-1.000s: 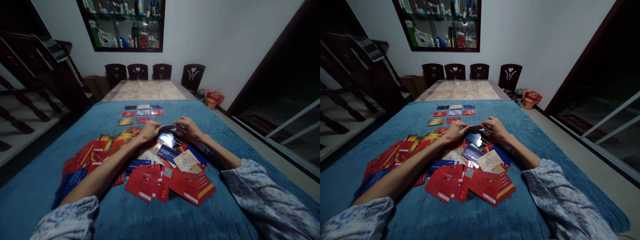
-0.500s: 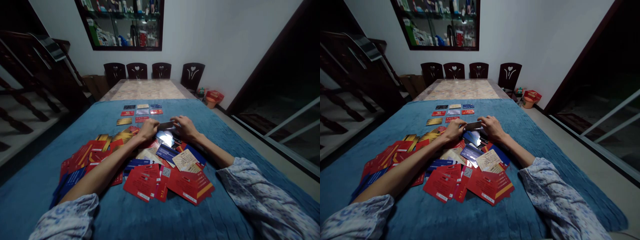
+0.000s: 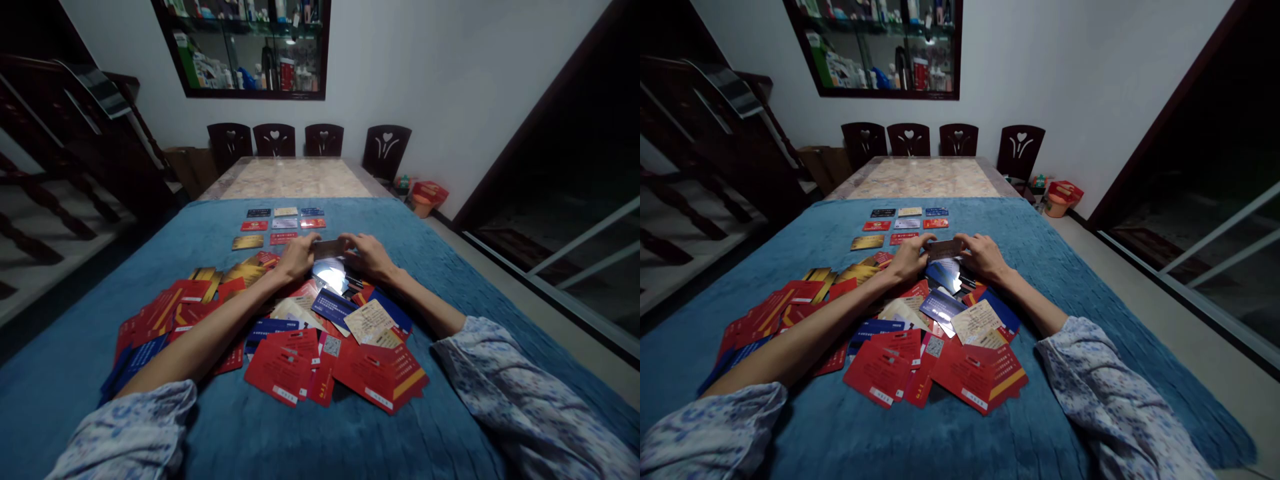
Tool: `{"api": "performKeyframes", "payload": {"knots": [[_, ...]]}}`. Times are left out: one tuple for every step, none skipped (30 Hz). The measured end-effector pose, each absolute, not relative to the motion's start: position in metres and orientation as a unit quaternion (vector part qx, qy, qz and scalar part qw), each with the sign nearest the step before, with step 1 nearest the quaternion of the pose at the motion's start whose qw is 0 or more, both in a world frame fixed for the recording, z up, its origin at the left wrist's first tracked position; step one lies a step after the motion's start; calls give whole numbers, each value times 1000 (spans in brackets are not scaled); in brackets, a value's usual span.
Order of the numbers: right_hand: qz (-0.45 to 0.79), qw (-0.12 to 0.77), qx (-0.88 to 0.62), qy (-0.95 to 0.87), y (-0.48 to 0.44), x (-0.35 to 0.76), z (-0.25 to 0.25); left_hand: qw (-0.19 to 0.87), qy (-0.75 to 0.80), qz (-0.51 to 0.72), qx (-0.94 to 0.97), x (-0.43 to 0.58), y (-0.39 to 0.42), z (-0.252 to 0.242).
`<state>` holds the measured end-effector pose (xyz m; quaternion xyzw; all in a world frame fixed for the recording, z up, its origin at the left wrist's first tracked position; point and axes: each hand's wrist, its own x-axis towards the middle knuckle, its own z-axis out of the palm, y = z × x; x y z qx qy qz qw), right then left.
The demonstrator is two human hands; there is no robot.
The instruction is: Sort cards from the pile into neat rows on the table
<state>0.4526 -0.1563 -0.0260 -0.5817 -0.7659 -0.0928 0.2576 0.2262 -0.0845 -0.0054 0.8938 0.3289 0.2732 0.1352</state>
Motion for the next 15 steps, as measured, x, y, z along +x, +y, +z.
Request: {"api": "performKeyframes", "payload": {"knots": [[-85, 258, -579, -768, -156, 453, -26, 132, 329, 272, 894, 226, -85, -7], [-78, 255, -579, -771, -156, 454, -25, 129, 331, 270, 895, 226, -85, -8], [-70, 250, -581, -772, -155, 454, -25, 125, 333, 266, 896, 226, -85, -8], [-64, 244, -584, -771, -155, 454, -25, 123, 336, 262, 897, 226, -85, -9], [-60, 238, -589, -770, -154, 454, -25, 122, 338, 256, 897, 226, -85, -9], [-57, 231, -594, -769, -153, 454, -26, 123, 340, 252, 898, 226, -85, -10], [-55, 225, -598, -767, -152, 454, -26, 125, 341, 250, 897, 226, -85, -10], [-55, 219, -601, -767, -151, 453, -27, 128, 341, 251, 897, 226, -85, -10], [-57, 213, -602, -767, -151, 453, -27, 131, 341, 252, 896, 226, -85, -10], [-59, 209, -603, -768, -150, 453, -28, 132, 341, 252, 896, 227, -85, -10], [-61, 204, -602, -769, -149, 453, -28, 132, 341, 252, 896, 227, -84, -10], [-65, 200, -601, -771, -149, 453, -29, 131, 343, 250, 896, 228, -84, -10], [-68, 196, -601, -772, -148, 453, -29, 128, 345, 246, 897, 229, -84, -10], [-71, 191, -601, -773, -148, 453, -29, 125, 347, 240, 898, 229, -84, -10], [-74, 186, -603, -772, -148, 453, -29, 120, 349, 234, 900, 230, -84, -10]]}}
